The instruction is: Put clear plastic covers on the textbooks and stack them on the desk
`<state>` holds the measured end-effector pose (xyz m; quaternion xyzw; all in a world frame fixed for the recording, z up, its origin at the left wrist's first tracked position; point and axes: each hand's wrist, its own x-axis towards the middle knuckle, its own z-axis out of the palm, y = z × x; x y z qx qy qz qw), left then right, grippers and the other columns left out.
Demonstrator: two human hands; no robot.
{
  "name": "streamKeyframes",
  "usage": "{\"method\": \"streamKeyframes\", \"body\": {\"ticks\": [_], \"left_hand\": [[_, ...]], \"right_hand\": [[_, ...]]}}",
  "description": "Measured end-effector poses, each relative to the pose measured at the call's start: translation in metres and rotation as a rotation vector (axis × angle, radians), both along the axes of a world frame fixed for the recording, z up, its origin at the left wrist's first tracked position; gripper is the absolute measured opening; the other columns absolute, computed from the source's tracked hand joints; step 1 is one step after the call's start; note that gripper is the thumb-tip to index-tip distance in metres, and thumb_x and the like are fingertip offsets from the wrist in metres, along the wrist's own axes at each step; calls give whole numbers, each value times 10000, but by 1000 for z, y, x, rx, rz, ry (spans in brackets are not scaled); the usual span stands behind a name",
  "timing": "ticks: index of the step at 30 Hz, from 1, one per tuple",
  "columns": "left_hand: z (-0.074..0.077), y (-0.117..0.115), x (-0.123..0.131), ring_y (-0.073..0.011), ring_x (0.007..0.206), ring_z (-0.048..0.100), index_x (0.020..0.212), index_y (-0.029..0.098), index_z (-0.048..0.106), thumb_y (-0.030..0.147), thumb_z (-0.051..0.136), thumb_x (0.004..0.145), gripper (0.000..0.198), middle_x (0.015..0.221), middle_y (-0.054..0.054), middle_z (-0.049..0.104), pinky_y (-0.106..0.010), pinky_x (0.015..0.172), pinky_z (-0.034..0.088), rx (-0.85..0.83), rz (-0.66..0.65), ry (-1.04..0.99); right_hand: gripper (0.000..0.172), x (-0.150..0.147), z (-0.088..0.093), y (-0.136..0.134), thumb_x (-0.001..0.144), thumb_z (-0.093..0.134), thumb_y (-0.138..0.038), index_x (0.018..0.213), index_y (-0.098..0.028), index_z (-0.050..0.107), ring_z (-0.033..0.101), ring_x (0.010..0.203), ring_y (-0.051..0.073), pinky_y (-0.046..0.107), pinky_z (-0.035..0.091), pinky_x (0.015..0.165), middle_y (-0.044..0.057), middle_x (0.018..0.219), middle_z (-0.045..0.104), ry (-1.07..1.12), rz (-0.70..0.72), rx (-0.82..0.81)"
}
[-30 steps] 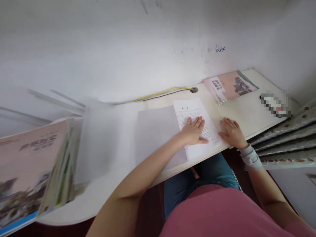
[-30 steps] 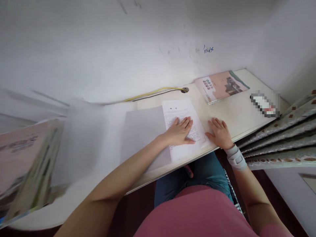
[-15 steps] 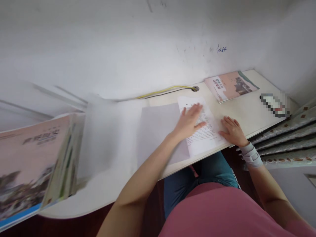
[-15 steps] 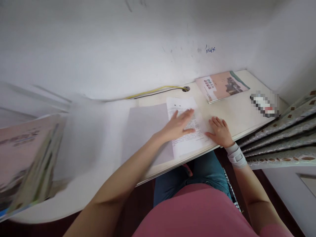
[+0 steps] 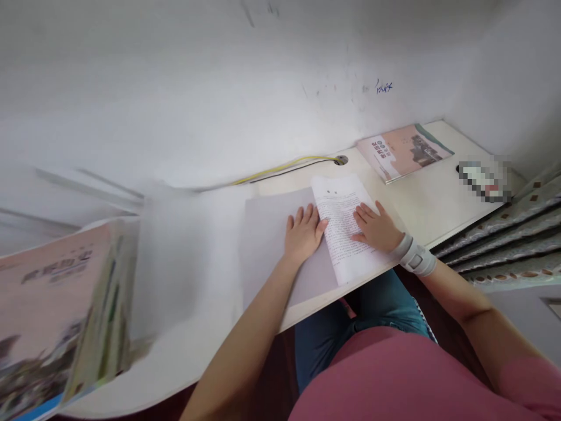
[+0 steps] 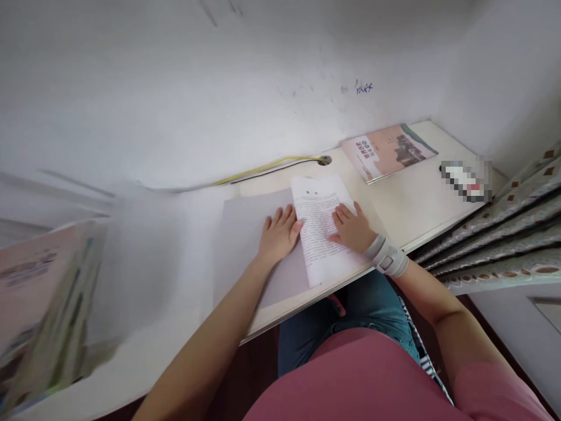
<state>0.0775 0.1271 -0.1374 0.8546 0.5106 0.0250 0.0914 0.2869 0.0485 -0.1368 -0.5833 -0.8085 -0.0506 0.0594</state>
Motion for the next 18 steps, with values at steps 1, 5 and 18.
{"method": "streamKeyframes", "body": {"ticks": [1, 5, 18], "left_hand": [[1, -1, 1, -306, 1439, 204, 1481, 133, 302, 528, 61, 951, 703, 1546, -104, 282, -535, 1144, 198, 4, 2, 14], [1, -2, -1, -308, 1438, 207, 1480, 149, 309, 548, 43, 944, 719, 1551, -94, 274, -537, 1143, 196, 10, 25, 17], [3, -6, -3, -327, 1426, 236, 1490, 179, 291, 532, 61, 951, 684, 1542, -76, 311, -534, 1138, 203, 37, 43, -13]], "right_hand": [[599, 0, -3, -2, 947, 382, -493, 1331, -47, 494, 401, 1340, 323, 611, 227, 1104, 227, 1387, 491, 1, -10, 16], [627, 8, -5, -6, 940, 385, -512, 1340, -40, 485, 394, 1345, 326, 601, 228, 1108, 227, 1396, 481, -11, -40, 14], [565, -48, 4, -44, 939, 441, -416, 1302, 11, 512, 462, 1287, 331, 554, 270, 1105, 267, 1338, 523, 14, -71, 10]]}}
